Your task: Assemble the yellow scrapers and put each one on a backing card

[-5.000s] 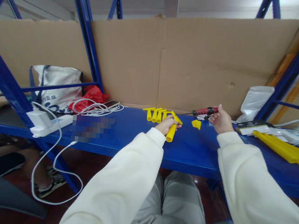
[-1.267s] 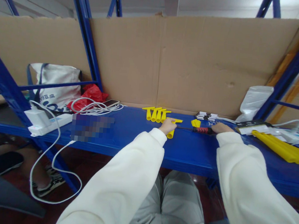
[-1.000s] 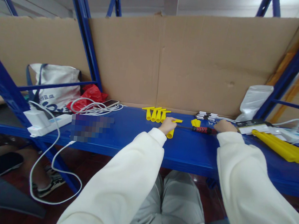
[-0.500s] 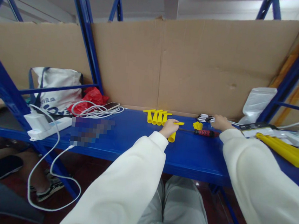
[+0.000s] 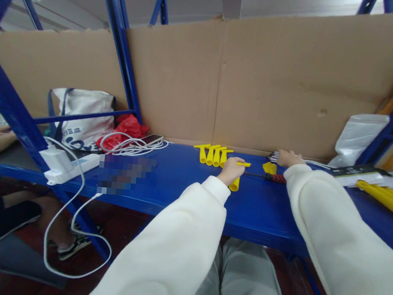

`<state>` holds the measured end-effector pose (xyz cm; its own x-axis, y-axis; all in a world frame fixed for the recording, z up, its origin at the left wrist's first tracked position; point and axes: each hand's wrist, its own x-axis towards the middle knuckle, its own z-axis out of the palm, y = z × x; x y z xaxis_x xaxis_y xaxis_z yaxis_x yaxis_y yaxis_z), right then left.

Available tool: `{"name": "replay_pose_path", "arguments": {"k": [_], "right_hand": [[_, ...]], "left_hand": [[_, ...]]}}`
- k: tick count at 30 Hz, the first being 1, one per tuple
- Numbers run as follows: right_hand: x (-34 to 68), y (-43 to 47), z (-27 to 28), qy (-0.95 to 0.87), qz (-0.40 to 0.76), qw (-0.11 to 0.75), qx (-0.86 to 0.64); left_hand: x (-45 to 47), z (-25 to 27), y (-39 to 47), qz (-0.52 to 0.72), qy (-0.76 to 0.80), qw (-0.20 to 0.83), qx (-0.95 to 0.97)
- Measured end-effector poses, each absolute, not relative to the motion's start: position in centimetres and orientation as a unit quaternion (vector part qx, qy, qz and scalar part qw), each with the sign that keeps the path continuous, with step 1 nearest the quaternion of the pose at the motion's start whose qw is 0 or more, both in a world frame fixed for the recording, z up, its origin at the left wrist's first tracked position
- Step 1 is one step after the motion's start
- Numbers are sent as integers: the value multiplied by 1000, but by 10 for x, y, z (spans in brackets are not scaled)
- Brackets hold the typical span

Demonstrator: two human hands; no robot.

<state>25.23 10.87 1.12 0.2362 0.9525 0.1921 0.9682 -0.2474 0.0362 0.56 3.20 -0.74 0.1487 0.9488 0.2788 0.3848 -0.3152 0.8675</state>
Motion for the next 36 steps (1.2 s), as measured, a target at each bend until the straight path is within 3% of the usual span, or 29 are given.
{"name": "replay_pose_path", "arguments": {"k": [11,20,36], "right_hand": [[248,100,4,-650,-189,-21,-735],[236,85,15,-675,-162,-54,-717],[229,73,23,-664,-249,52,-703]], "left_hand": [[5,-6,32,416,488,326,695],[4,-4,30,416,493,331,689],[5,-8,32,422,494,330,685]]}}
